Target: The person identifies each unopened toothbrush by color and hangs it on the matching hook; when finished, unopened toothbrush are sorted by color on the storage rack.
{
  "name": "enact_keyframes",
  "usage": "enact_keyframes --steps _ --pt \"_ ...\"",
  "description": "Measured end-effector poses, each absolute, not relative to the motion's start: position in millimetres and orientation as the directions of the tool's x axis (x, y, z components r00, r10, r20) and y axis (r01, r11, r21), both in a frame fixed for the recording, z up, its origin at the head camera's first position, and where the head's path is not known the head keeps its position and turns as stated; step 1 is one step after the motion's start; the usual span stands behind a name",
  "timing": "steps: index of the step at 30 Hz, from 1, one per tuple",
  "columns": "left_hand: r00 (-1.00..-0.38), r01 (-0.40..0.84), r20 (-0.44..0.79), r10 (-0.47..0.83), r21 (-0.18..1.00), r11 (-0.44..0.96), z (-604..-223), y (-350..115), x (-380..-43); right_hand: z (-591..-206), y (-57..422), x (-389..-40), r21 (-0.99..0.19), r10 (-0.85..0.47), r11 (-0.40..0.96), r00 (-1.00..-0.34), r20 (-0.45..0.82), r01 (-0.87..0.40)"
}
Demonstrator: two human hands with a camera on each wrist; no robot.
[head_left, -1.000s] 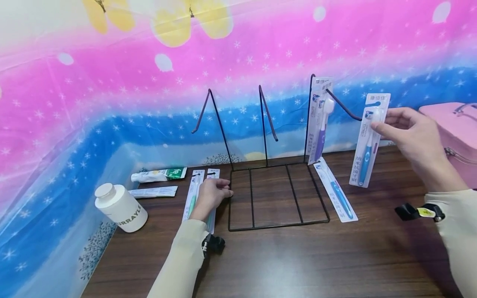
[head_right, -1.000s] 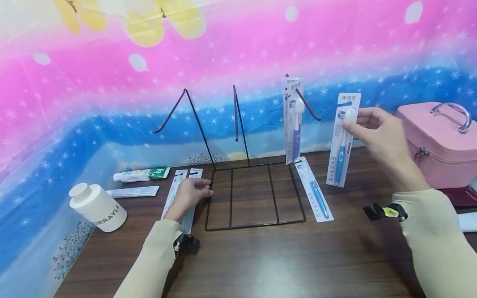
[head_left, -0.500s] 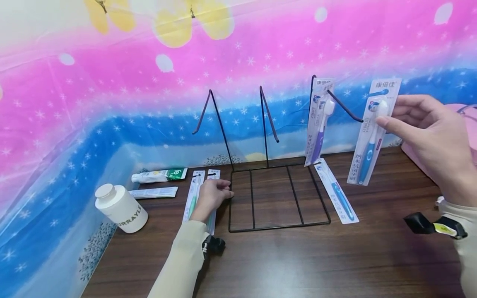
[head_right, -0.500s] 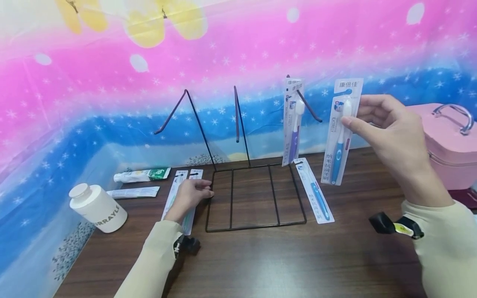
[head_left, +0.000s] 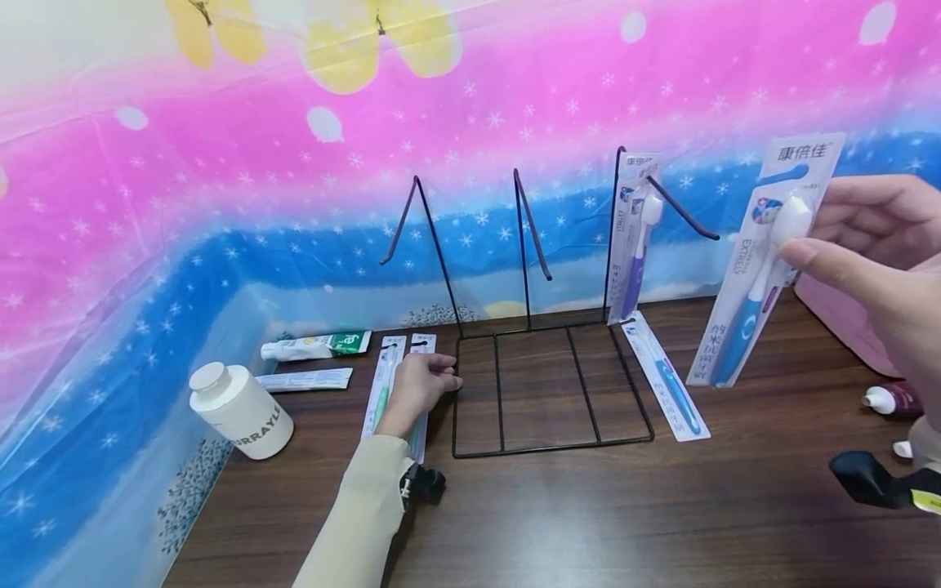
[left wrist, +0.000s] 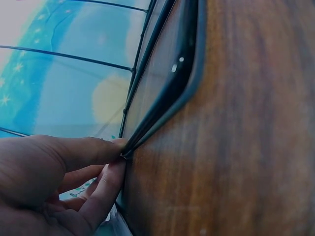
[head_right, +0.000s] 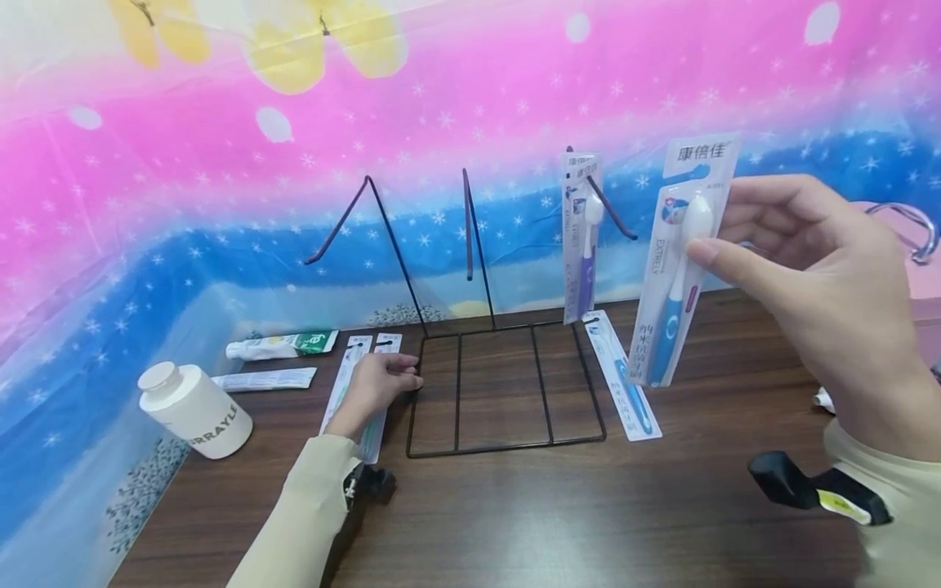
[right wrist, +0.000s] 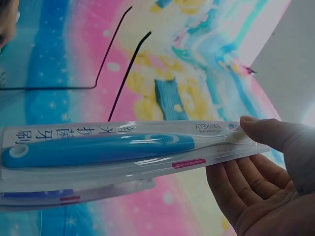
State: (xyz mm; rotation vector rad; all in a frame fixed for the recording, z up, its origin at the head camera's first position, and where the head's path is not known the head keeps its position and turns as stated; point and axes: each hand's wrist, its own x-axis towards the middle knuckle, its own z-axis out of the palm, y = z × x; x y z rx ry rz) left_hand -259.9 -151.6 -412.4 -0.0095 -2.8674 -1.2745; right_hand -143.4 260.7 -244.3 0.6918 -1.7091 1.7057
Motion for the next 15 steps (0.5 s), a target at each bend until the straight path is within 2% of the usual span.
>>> enact_keyframes --steps 2,5,10,12,15 --pt "-1.000 0.007 0.005 0.005 0.743 0.670 -411.6 -151.3 -259.9 -244.0 257.5 -139.1 -0.657 0.029 -0.009 -0.657 0.753 -0.754" --pt "-1.000 0.003 0.002 0.003 0.741 0.671 -410.4 -151.0 -259.9 -243.1 249.8 -130.5 -0.694 0.014 0.025 -0.694 0.720 -0.720" --pt "-1.000 0.002 0.000 0.003 0.742 0.670 -409.8 -151.8 -260.9 -239.7 231.3 -116.4 -0.706 0.026 0.404 -0.764 0.645 -0.582" --pt "-1.000 -0.002 -0.005 0.002 0.745 0.668 -410.5 -151.9 -261.0 -239.5 225.0 -113.8 -0.683 0.011 0.493 -0.781 0.624 -0.539" --pt "-1.000 -0.003 -0.005 0.000 0.746 0.666 -412.2 -151.5 -261.2 -241.4 217.0 -113.7 -0.686 -0.029 0.487 -0.795 0.606 -0.541"
